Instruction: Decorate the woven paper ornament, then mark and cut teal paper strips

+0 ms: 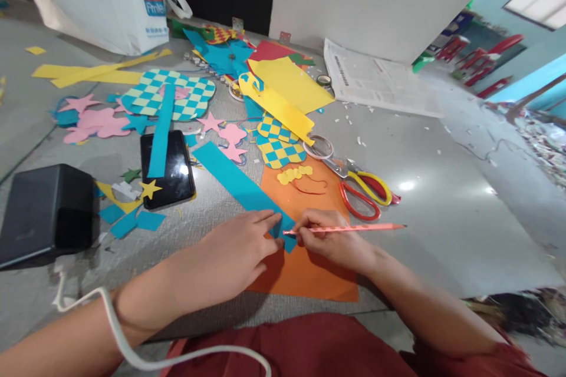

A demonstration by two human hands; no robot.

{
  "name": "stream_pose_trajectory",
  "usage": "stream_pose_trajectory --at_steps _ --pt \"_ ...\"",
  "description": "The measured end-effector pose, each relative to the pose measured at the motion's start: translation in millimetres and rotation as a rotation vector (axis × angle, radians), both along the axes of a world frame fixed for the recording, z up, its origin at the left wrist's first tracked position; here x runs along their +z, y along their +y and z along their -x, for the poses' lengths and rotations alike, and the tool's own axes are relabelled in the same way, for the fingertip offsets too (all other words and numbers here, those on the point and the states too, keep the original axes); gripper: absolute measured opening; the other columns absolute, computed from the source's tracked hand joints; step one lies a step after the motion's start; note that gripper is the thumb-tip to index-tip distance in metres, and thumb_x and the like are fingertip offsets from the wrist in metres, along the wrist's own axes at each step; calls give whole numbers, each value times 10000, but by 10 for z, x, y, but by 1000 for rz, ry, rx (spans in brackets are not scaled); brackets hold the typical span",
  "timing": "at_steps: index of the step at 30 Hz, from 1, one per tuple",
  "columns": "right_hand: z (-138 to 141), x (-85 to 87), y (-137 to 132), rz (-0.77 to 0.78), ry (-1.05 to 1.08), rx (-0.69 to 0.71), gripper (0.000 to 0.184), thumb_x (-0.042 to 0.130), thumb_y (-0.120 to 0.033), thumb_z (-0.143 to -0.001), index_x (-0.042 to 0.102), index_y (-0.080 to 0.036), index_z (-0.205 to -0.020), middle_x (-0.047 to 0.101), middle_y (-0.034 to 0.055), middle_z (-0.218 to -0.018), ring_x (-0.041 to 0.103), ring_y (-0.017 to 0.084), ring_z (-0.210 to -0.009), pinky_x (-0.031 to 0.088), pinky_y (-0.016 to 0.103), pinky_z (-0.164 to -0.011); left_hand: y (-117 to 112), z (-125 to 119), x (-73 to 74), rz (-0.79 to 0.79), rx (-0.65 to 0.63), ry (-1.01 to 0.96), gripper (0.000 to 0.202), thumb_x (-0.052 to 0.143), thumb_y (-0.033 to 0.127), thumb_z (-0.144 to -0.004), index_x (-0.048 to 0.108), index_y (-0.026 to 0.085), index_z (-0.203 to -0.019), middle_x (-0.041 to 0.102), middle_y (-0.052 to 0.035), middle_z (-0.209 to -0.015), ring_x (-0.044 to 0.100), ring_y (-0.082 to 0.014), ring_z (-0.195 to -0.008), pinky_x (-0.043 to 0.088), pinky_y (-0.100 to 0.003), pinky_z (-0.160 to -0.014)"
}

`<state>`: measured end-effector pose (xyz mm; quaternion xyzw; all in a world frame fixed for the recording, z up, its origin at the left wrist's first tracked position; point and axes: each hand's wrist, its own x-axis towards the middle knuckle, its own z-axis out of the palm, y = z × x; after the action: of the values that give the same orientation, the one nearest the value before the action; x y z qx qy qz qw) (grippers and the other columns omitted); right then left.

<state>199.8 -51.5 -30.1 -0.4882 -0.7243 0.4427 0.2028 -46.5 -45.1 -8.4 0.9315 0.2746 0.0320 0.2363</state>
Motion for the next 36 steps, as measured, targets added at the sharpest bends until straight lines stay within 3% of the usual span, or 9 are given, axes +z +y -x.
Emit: stream_pose_trajectory --at_steps 12,16,22,29,33,36 --pt "-6 9 -9 9 -23 -28 160 547 -185 -915 703 -200 -884 756 7 -786 667 124 -672 467 212 -596 -15 2 17 -38 14 -30 131 643 144 -907 742 183 -982 646 -138 -1423 574 -336 -1365 475 -510 -1140" --pt "-16 -3 -1 27 -11 26 143 564 -177 -892 691 -195 -829 738 0 -732 651 121 -632 463 212 -577 -3 -5 4 7 17 -12 140 685 157 -887 751 185 -1007 635 -160 -1426 590 -341 -1342 491 -510 -1120" --pt "0 16 -12 31 -29 -14 162 554 -194 -919 708 -193 -869 756 9 -772 663 123 -659 467 210 -582 6 1 -15 -1 5 -24 139 665 148 -892 749 171 -1000 619 -197 -1440 576 -374 -1357 483 -555 -1120" --pt "-7 7 -11 43 -18 -36 165 553 -210 -932 715 -199 -900 768 12 -795 683 127 -680 485 213 -600 -7 8 -17 -11 22 -56 134 653 139 -900 747 180 -986 632 -169 -1429 576 -360 -1358 476 -543 -1129" --pt "-13 4 -6 49 -17 31 147 567 -207 -907 698 -197 -841 745 4 -731 659 124 -630 470 210 -567 3 -2 -18 3 13 -19 151 689 157 -884 754 184 -1017 636 -172 -1419 590 -351 -1340 491 -525 -1119" --pt "-1 10 -9 48 0 -19 162 560 -227 -927 703 -201 -856 757 10 -760 678 130 -669 487 213 -595 6 -9 -11 -11 0 8 158 691 167 -889 751 182 -1034 622 -184 -1437 579 -359 -1352 493 -530 -1118"
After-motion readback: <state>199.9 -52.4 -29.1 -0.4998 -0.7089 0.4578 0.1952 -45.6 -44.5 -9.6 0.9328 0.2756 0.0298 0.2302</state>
